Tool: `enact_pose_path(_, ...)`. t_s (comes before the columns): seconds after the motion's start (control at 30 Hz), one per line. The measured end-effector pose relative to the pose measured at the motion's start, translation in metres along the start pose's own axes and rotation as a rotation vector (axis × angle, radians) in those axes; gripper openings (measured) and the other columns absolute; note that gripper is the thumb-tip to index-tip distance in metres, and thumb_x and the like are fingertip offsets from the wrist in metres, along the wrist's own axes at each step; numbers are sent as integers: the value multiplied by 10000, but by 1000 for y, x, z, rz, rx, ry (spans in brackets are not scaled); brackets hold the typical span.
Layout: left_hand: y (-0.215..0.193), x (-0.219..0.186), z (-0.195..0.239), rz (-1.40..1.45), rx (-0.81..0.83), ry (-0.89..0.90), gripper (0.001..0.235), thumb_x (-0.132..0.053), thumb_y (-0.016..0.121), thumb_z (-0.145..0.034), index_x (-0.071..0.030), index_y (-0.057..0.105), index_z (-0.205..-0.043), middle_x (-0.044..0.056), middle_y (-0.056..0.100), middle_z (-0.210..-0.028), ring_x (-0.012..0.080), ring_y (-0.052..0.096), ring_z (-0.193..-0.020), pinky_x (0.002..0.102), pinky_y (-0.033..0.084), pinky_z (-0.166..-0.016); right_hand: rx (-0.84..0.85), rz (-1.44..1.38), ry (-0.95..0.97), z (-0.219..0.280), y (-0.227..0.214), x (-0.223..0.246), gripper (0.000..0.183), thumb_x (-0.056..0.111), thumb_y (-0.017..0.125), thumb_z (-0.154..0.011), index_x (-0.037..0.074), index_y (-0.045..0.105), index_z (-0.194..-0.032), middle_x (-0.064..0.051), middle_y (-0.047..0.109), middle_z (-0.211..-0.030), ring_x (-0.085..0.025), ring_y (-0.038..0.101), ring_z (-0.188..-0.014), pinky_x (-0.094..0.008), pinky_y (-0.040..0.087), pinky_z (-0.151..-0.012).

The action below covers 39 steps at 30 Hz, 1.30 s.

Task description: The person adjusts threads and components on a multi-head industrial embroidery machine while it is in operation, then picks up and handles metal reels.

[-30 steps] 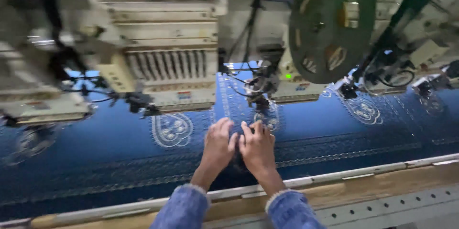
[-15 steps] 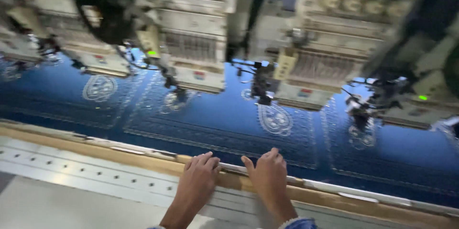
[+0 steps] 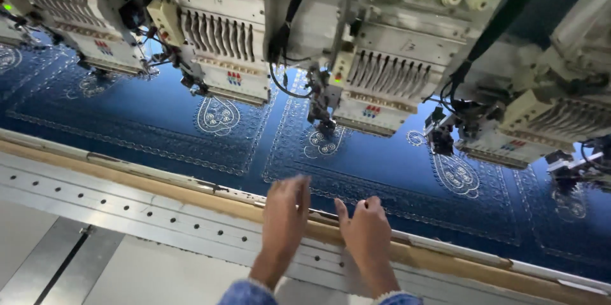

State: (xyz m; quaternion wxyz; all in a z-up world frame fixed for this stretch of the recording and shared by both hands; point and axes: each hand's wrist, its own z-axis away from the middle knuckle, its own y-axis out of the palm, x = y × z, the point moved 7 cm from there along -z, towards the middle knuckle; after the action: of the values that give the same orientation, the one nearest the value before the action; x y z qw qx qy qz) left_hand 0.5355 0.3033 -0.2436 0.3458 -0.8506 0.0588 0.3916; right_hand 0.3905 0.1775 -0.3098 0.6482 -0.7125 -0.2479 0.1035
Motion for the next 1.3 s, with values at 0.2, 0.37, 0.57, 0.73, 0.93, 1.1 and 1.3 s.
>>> enact_pose_path(0.2, -49, -33, -121, 146, -130, 58, 235, -141, 545, -1046, -25, 742, -995, 102, 747, -827, 269, 685, -733, 414, 523, -635, 84, 31, 14, -3, -11, 16, 621, 601, 517, -1010, 9, 704, -1012, -145, 646, -1085, -294, 711, -932, -383, 640, -675)
enact_pose_path(0.37, -26, -28, -154, 228, -160, 22, 211, -160, 655, -952, -101, 719, -1144, 89, 732, -998, 282, 611, -927, 426, 485, -793, 148, 130, 92, -6, 12, 10, 751, 707, 471, -981, -4, 706, -1043, -151, 605, -1133, -313, 684, -976, -435, 619, -763)
enact_pose_path(0.57, -36, -53, -168, 299, -143, 47, 292, -301, 637, -987, -135, 723, -1211, 107, 640, -988, 281, 585, -937, 428, 507, -764, 130, 129, 64, -15, 15, 10, 783, 721, 492, -970, -34, 702, -964, -173, 589, -1110, -342, 676, -930, -470, 614, -733)
enact_pose_path(0.73, -34, -44, -157, 368, -161, 9, 293, -308, 635, -990, -132, 788, -1168, 77, 624, -947, 225, 578, -887, 382, 520, -772, 186, 117, 108, -17, 19, 4, 754, 720, 514, -968, -6, 710, -1016, -135, 590, -1098, -330, 689, -942, -455, 621, -766)
enact_pose_path(0.93, -29, -19, -132, 319, -291, 110, 158, -244, 742, -939, -170, 821, -1054, 29, 686, -916, 231, 595, -880, 412, 460, -851, 88, 182, 3, -21, 16, 1, 660, 665, 504, -995, 41, 685, -880, -111, 591, -978, -307, 690, -843, -419, 614, -659)
enact_pose_path(1.1, -31, -1, -124, 333, -275, -44, 181, -312, 726, -930, -192, 831, -1015, 28, 700, -939, 213, 604, -902, 416, 502, -800, 302, 94, 97, -23, 2, 1, 496, 557, 552, -1010, 90, 716, -971, -78, 625, -1055, -263, 701, -978, -401, 626, -773)
enact_pose_path(1.3, -14, 15, -132, 276, -198, -17, 229, -276, 702, -952, -186, 808, -1135, 111, 727, -1023, 265, 628, -980, 434, 499, -842, 170, 140, 25, -27, 20, -13, 400, 465, 605, -978, 83, 719, -944, -80, 612, -1026, -270, 709, -880, -418, 639, -671)
